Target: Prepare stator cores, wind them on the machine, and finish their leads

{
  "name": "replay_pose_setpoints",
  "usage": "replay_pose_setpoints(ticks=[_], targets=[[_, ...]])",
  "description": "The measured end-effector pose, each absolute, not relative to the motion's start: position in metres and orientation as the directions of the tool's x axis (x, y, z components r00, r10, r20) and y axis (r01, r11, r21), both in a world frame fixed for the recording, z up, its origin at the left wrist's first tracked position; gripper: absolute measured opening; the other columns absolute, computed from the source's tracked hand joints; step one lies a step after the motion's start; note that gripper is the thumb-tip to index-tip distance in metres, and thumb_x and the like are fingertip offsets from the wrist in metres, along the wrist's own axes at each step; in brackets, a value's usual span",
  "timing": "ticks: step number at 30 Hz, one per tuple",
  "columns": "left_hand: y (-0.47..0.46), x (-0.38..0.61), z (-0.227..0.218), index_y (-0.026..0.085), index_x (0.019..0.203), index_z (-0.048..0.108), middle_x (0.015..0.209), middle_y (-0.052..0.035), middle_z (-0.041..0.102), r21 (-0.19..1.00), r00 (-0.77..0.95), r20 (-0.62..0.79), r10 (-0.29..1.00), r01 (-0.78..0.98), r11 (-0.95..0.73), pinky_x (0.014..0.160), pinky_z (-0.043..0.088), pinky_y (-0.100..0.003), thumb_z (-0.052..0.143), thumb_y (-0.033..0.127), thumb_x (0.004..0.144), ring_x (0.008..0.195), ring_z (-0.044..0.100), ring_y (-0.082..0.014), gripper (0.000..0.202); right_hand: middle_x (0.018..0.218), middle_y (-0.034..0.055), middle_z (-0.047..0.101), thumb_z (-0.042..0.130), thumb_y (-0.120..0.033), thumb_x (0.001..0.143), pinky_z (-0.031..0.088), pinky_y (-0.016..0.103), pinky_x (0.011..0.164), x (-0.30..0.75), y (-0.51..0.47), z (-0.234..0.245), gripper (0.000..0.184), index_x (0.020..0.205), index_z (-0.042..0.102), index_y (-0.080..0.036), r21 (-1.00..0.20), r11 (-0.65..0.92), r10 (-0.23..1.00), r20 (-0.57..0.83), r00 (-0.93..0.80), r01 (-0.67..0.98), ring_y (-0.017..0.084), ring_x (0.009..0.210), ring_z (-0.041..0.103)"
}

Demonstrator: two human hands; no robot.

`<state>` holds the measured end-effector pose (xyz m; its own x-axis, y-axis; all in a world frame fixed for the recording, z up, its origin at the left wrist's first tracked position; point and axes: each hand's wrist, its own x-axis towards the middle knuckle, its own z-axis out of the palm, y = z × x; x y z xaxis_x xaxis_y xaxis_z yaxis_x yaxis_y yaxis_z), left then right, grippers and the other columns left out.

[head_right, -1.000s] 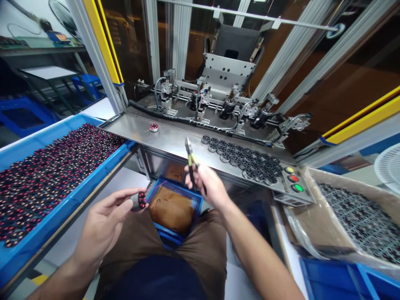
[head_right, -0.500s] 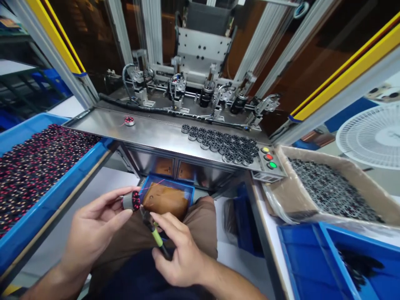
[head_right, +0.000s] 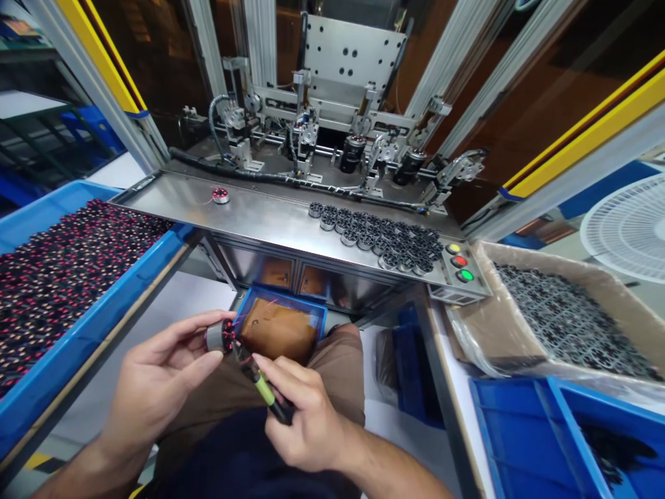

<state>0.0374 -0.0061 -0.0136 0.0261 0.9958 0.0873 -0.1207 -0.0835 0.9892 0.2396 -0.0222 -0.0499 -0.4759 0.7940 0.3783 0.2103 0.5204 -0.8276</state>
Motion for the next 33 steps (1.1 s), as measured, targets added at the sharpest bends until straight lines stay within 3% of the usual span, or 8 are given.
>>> replay_pose_setpoints(ticks=[7, 15, 25, 33], targets=[[-0.004, 0.037, -0.019, 0.026, 0.108, 0.069, 0.119, -0.001, 0.069, 0.966, 0.002, 0.206, 0.979, -0.159, -0.203, 0.103, 0.049, -0.023, 0.064, 0.011, 0.086, 0.117, 0.061, -0.016, 0.027, 0.096, 0.0071, 0.058, 0.049, -0.003, 0.062, 0.052, 0.03, 0.069, 0.239, -0.027, -0.04, 0.085, 0.144, 0.038, -0.025, -0.836, 0.521, 0.788, 0.394, -0.472, 0.171, 0.02, 0.083, 0.059], [-0.01, 0.038, -0.014, 0.027, 0.102, 0.07, 0.114, 0.0013, 0.071, 0.958, -0.033, 0.286, 0.958, -0.001, -0.286, 0.101, 0.05, -0.024, 0.064, 0.007, 0.084, 0.113, 0.064, -0.0142, 0.027, 0.102, 0.0086, 0.059, 0.049, -0.004, 0.061, 0.054, 0.03, 0.076, 0.235, -0.023, -0.039, 0.087, 0.144, 0.037, -0.022, -0.83, 0.536, 0.774, 0.41, -0.482, 0.154, 0.022, 0.095, 0.06], [-0.012, 0.035, -0.013, 0.027, 0.101, 0.072, 0.111, -0.0031, 0.073, 0.949, -0.006, 0.31, 0.951, 0.058, -0.309, 0.096, 0.055, -0.03, 0.066, 0.006, 0.081, 0.11, 0.065, -0.019, 0.029, 0.08, 0.003, 0.056, 0.049, -0.005, 0.064, 0.044, 0.028, 0.058, 0.239, -0.023, -0.046, 0.084, 0.145, 0.038, -0.022, -0.828, 0.532, 0.778, 0.395, -0.489, 0.179, 0.017, 0.066, 0.051], [-0.016, 0.033, -0.016, 0.028, 0.103, 0.07, 0.114, -0.002, 0.072, 0.933, 0.017, 0.342, 0.94, 0.114, -0.341, 0.098, 0.053, -0.029, 0.066, 0.005, 0.079, 0.113, 0.064, -0.0187, 0.034, 0.102, 0.0095, 0.058, 0.05, -0.004, 0.058, 0.052, 0.035, 0.079, 0.235, -0.023, -0.04, 0.085, 0.142, 0.042, -0.019, -0.847, 0.508, 0.798, 0.394, -0.456, 0.158, 0.022, 0.09, 0.058]])
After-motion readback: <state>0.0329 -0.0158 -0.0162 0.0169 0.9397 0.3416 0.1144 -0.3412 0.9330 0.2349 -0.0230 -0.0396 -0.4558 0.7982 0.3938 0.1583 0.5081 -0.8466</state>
